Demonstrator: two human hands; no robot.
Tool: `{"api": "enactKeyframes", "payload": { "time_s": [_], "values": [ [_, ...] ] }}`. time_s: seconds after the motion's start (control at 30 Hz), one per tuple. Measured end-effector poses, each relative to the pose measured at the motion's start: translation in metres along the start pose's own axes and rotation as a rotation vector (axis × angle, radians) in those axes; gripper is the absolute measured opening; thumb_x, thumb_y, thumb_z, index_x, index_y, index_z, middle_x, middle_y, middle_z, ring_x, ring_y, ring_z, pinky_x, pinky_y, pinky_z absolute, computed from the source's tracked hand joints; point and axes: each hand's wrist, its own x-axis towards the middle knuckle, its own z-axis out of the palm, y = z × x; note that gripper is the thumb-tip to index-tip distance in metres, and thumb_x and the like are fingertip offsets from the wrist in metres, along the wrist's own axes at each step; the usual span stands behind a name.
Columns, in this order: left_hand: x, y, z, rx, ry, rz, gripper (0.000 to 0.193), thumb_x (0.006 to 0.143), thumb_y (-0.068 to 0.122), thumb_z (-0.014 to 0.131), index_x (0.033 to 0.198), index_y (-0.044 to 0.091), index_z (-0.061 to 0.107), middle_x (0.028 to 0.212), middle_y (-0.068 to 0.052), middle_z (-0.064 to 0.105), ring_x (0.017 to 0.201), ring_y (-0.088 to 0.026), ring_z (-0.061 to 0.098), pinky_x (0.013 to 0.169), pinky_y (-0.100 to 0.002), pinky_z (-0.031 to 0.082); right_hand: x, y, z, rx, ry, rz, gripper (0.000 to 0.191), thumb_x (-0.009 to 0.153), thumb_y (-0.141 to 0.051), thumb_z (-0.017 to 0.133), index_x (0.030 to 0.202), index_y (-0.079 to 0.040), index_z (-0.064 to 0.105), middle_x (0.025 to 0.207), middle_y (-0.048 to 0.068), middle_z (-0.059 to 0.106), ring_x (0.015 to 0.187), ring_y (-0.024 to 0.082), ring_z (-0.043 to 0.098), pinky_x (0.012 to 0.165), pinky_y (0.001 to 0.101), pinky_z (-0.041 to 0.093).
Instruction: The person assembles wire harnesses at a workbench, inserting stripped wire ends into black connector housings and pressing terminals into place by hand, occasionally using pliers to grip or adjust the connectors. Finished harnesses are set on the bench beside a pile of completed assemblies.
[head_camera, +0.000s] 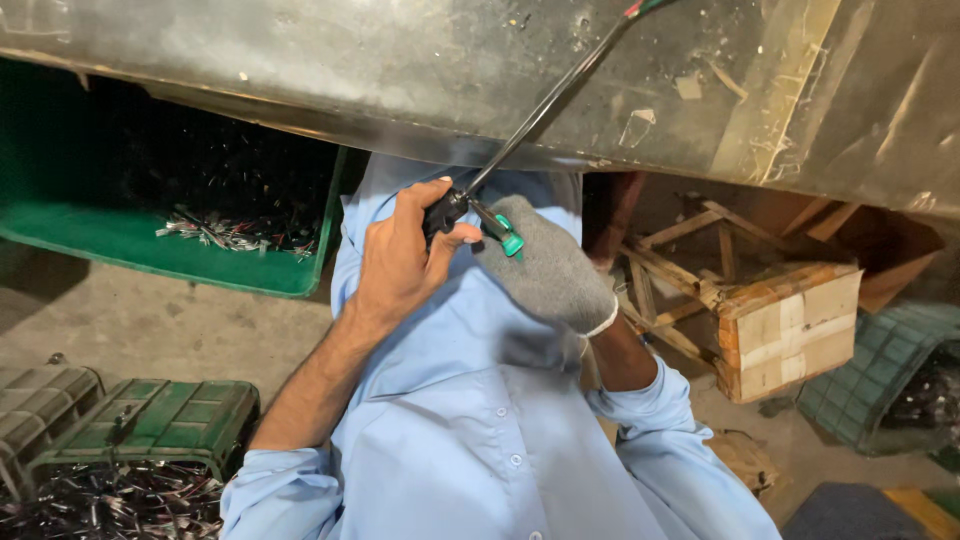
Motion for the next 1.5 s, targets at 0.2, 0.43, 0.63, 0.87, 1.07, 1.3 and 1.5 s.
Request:
{"api": "enactKeyframes", "payload": {
  "time_s": [0.2, 0.43, 0.63, 0.87, 1.07, 1.3, 1.5],
  "values": [
    [0.002, 0.002, 0.002, 0.084, 0.020, 0.075, 0.054, 0.094, 0.022, 0.083, 0.130, -0.004, 0.051, 0.112, -0.019, 0.070, 0.084, -0.031, 0.074, 0.068, -0.036, 0.058, -0.003, 0.003, 0.005, -0.010, 0.042, -0.040, 0.039, 0.094, -0.033, 0.069, 0.118, -0.006, 0.053, 0.098, 0.021, 0.069, 0.096, 0.044, 0.068, 0.074, 0.0496, 0.052],
    [0.006, 0.003, -0.003, 0.266, 0.005, 0.151, 0.057, 0.090, 0.022, 0.086, 0.133, -0.002, 0.056, 0.091, -0.011, 0.061, 0.068, -0.026, 0.064, 0.056, -0.038, 0.048, -0.003, 0.004, 0.010, 0.057, 0.030, 0.022, 0.034, 0.096, -0.031, 0.066, 0.121, -0.010, 0.054, 0.094, 0.020, 0.069, 0.093, 0.044, 0.069, 0.072, 0.0501, 0.051],
    [0.011, 0.002, -0.009, 0.299, -0.009, 0.223, 0.054, 0.092, 0.021, 0.083, 0.135, 0.000, 0.057, 0.100, -0.009, 0.065, 0.071, -0.026, 0.064, 0.057, -0.038, 0.048, 0.002, 0.006, 0.012, 0.113, 0.044, -0.034, 0.035, 0.095, -0.030, 0.066, 0.118, -0.008, 0.051, 0.093, 0.021, 0.069, 0.090, 0.044, 0.070, 0.070, 0.0499, 0.052],
    [0.017, 0.000, -0.011, 0.428, 0.012, 0.282, 0.040, 0.096, 0.024, 0.081, 0.126, 0.004, 0.064, 0.099, -0.007, 0.066, 0.072, -0.024, 0.064, 0.059, -0.037, 0.048, 0.004, 0.009, 0.017, 0.082, 0.059, 0.007, 0.034, 0.096, -0.032, 0.065, 0.111, -0.006, 0.049, 0.082, 0.025, 0.068, 0.083, 0.049, 0.068, 0.065, 0.0542, 0.049],
    [0.018, 0.001, -0.013, 0.418, 0.028, 0.282, 0.041, 0.096, 0.025, 0.080, 0.128, 0.004, 0.065, 0.099, -0.006, 0.066, 0.074, -0.024, 0.066, 0.059, -0.037, 0.049, 0.007, 0.007, 0.020, 0.078, 0.065, 0.012, 0.035, 0.096, -0.034, 0.065, 0.112, -0.006, 0.050, 0.088, 0.025, 0.067, 0.086, 0.048, 0.066, 0.067, 0.0526, 0.049],
    [0.020, 0.003, -0.016, 0.356, -0.016, 0.240, 0.045, 0.096, 0.026, 0.080, 0.130, 0.001, 0.063, 0.102, -0.008, 0.067, 0.072, -0.025, 0.066, 0.059, -0.037, 0.049, 0.008, 0.010, 0.019, 0.066, 0.056, 0.019, 0.035, 0.096, -0.033, 0.065, 0.114, -0.007, 0.050, 0.086, 0.022, 0.066, 0.083, 0.045, 0.068, 0.067, 0.0501, 0.049],
    [0.021, 0.003, -0.014, 0.370, -0.024, 0.210, 0.044, 0.096, 0.027, 0.080, 0.129, 0.002, 0.064, 0.100, -0.007, 0.066, 0.072, -0.024, 0.066, 0.058, -0.037, 0.049, 0.008, 0.010, 0.017, 0.116, 0.081, -0.043, 0.035, 0.096, -0.031, 0.066, 0.114, -0.006, 0.052, 0.084, 0.022, 0.066, 0.081, 0.043, 0.069, 0.065, 0.0483, 0.050]
  ]
}}
